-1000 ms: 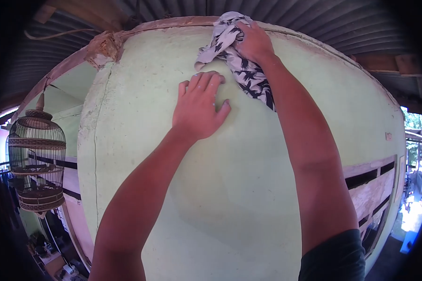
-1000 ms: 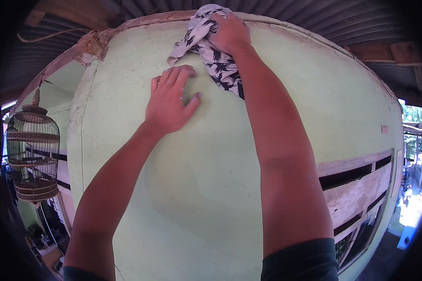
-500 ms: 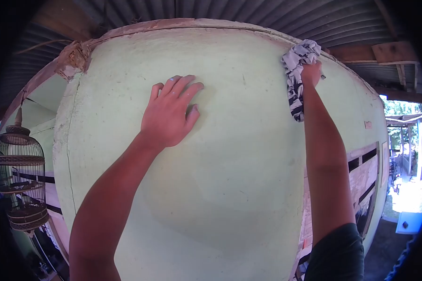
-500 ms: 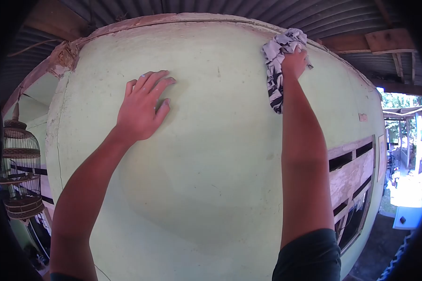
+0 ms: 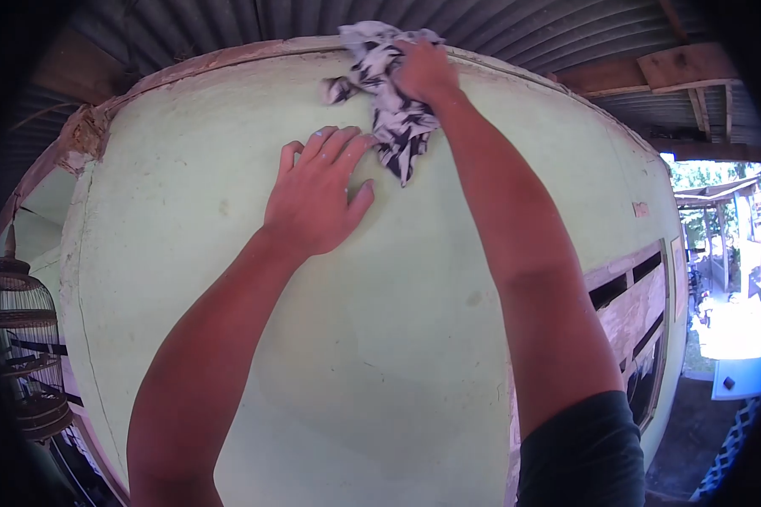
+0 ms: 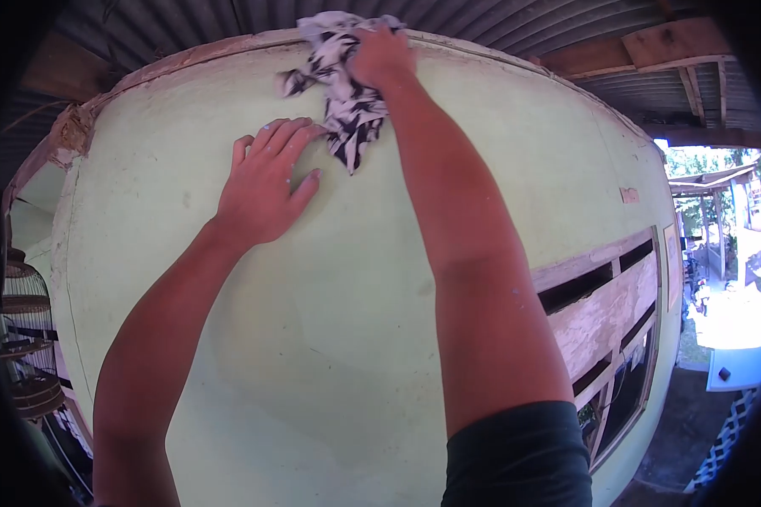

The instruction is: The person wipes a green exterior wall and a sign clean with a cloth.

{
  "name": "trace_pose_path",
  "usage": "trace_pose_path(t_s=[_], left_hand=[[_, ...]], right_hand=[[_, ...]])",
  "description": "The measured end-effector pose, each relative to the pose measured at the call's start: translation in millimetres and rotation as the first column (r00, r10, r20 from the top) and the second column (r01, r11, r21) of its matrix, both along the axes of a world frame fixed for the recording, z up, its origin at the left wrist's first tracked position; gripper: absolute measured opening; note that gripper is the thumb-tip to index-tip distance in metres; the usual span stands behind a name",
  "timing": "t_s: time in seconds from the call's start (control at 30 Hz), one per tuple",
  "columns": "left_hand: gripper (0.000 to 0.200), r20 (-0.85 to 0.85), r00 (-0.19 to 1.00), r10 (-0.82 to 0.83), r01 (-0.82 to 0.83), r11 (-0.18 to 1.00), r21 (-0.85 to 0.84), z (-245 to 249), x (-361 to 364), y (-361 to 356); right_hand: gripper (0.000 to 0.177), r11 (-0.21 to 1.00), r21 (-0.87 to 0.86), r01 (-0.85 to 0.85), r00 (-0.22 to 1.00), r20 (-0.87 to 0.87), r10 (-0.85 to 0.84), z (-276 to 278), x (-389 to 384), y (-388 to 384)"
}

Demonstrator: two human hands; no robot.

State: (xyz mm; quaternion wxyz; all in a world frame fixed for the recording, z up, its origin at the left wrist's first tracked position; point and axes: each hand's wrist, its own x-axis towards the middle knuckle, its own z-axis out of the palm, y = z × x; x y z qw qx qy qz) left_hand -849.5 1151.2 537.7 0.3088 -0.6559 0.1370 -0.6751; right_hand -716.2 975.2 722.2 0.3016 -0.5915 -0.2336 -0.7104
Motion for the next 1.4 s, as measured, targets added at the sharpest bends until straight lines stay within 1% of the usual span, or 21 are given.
trace_pose_path(t_s=[0.07, 0.13, 0.17, 0.27, 0.43, 0.5, 0.57, 0.6, 0.67, 0.73, 0.83, 0.87, 0.93, 1.0, 1.07, 1.1, 1.2, 1.27, 1.3, 1.37, 1.4], left_hand=[[0.047, 0.024, 1.000, 0.016, -0.016, 1.000, 0.012, -1.7, 4.2, 1.3], [0.047, 0.052, 0.998, 0.028, -0.029, 0.999, 0.024, -0.7, 4.7, 0.0], [0.046, 0.032, 0.999, 0.036, -0.037, 0.999, 0.033, -0.9, 3.0, -2.1], [0.045, 0.015, 0.999, 0.041, -0.042, 0.998, 0.040, -3.7, 7.1, -0.1], [0.044, 0.037, 0.999, 0.034, -0.036, 0.998, 0.056, -5.3, 7.5, -0.3], [0.044, 0.026, 0.999, 0.027, -0.028, 0.998, 0.054, -4.4, 8.2, 0.3], [0.043, 0.028, 0.999, 0.027, -0.029, 0.998, 0.050, -5.3, 8.0, -0.4], [0.043, 0.026, 0.999, 0.032, -0.033, 0.998, 0.045, -6.1, 7.2, -0.6], [0.043, 0.014, 0.999, 0.036, -0.036, 0.998, 0.044, -5.6, 4.1, -0.6], [0.042, -0.010, 0.999, 0.038, -0.037, 0.999, 0.035, -6.7, 1.4, 1.1], [0.040, -0.030, 0.999, 0.038, -0.037, 0.998, 0.044, -5.9, 1.7, 4.2], [0.039, -0.027, 0.999, 0.036, -0.034, 0.997, 0.063, -5.3, 2.4, 6.3], [0.038, -0.021, 0.999, 0.047, -0.046, 0.996, 0.072, -2.9, 0.8, 8.1], [0.037, -0.025, 0.999, 0.038, -0.036, 0.995, 0.092, -3.2, 2.1, 7.9], [0.037, -0.053, 0.997, 0.049, -0.044, 0.996, 0.084, -3.2, -0.2, 5.8], [0.037, -0.059, 0.997, 0.057, -0.053, 0.996, 0.074, -2.4, -0.8, 6.8], [0.037, -0.054, 0.997, 0.047, -0.042, 0.995, 0.085, -2.0, -0.4, 7.0], [0.037, -0.046, 0.998, 0.048, -0.044, 0.996, 0.075, -1.6, -3.5, 5.4], [0.038, -0.064, 0.997, 0.047, -0.043, 0.997, 0.063, -2.0, -2.0, 3.3], [0.038, -0.073, 0.997, 0.027, -0.023, 0.998, 0.051, -3.4, 0.5, -0.1], [0.038, -0.061, 0.998, 0.030, -0.028, 0.999, 0.033, -4.3, -0.2, -0.9]], right_hand=[[0.064, 0.991, 0.130, -0.026, 0.994, -0.099, 0.039, 1.4, 40.7, -44.8], [0.059, 0.966, 0.246, 0.079, 0.984, -0.174, -0.036, 7.9, 102.3, -89.6], [0.055, 0.955, 0.286, 0.084, 0.966, -0.257, -0.008, -8.2, 106.0, -107.3], [0.052, 0.886, 0.442, 0.142, 0.939, -0.343, 0.021, -41.4, 138.1, -148.2], [0.058, 0.821, 0.540, 0.186, 0.892, -0.442, 0.089, -85.3, 169.1, -183.6], [0.060, 0.797, 0.578, 0.176, 0.885, -0.447, 0.129, -79.6, 173.9, -183.6], [0.064, 0.755, 0.650, 0.087, 0.924, -0.335, 0.183, -68.4, 178.3, -174.2], [0.068, 0.774, 0.633, 0.009, 0.953, -0.239, 0.184, -55.7, 189.6, -168.8], [0.077, 0.857, 0.484, -0.178, 0.984, 0.109, 0.143, -37.3, 181.9, -132.9], [0.086, 0.921, 0.337, -0.197, 0.909, 0.415, 0.042, -31.8, 122.7, -75.0], [0.068, 0.978, 0.202, -0.045, 0.893, 0.448, -0.051, -40.3, 27.2, 1.0], [0.064, 0.986, 0.162, -0.025, 0.842, 0.536, -0.067, -36.4, 14.5, 18.0], [0.058, 0.993, 0.099, -0.057, 0.857, 0.516, -0.002, -20.1, 9.3, 24.1], [0.059, 0.994, 0.036, 0.103, 0.951, 0.290, -0.109, -1.7, 21.9, 10.0], [0.051, 0.994, 0.070, 0.080, 0.982, 0.166, -0.090, 18.8, 45.1, -16.1], [0.051, 0.994, 0.092, 0.051, 0.994, 0.087, -0.059, 9.4, 39.6, -31.2], [0.048, 0.983, 0.171, 0.072, 0.981, -0.187, -0.039, 18.4, 89.5, -94.7], [0.054, 0.958, 0.225, 0.176, 0.945, -0.311, -0.100, 15.4, 137.3, -138.4], [0.057, 0.945, 0.225, 0.239, 0.897, -0.423, -0.126, -7.6, 133.9, -152.0], [0.055, 0.932, 0.314, 0.184, 0.923, -0.380, -0.054, -44.1, 156.4, -177.3], [0.055, 0.921, 0.336, 0.197, 0.902, -0.430, -0.036, -63.0, 160.0, -186.8]])
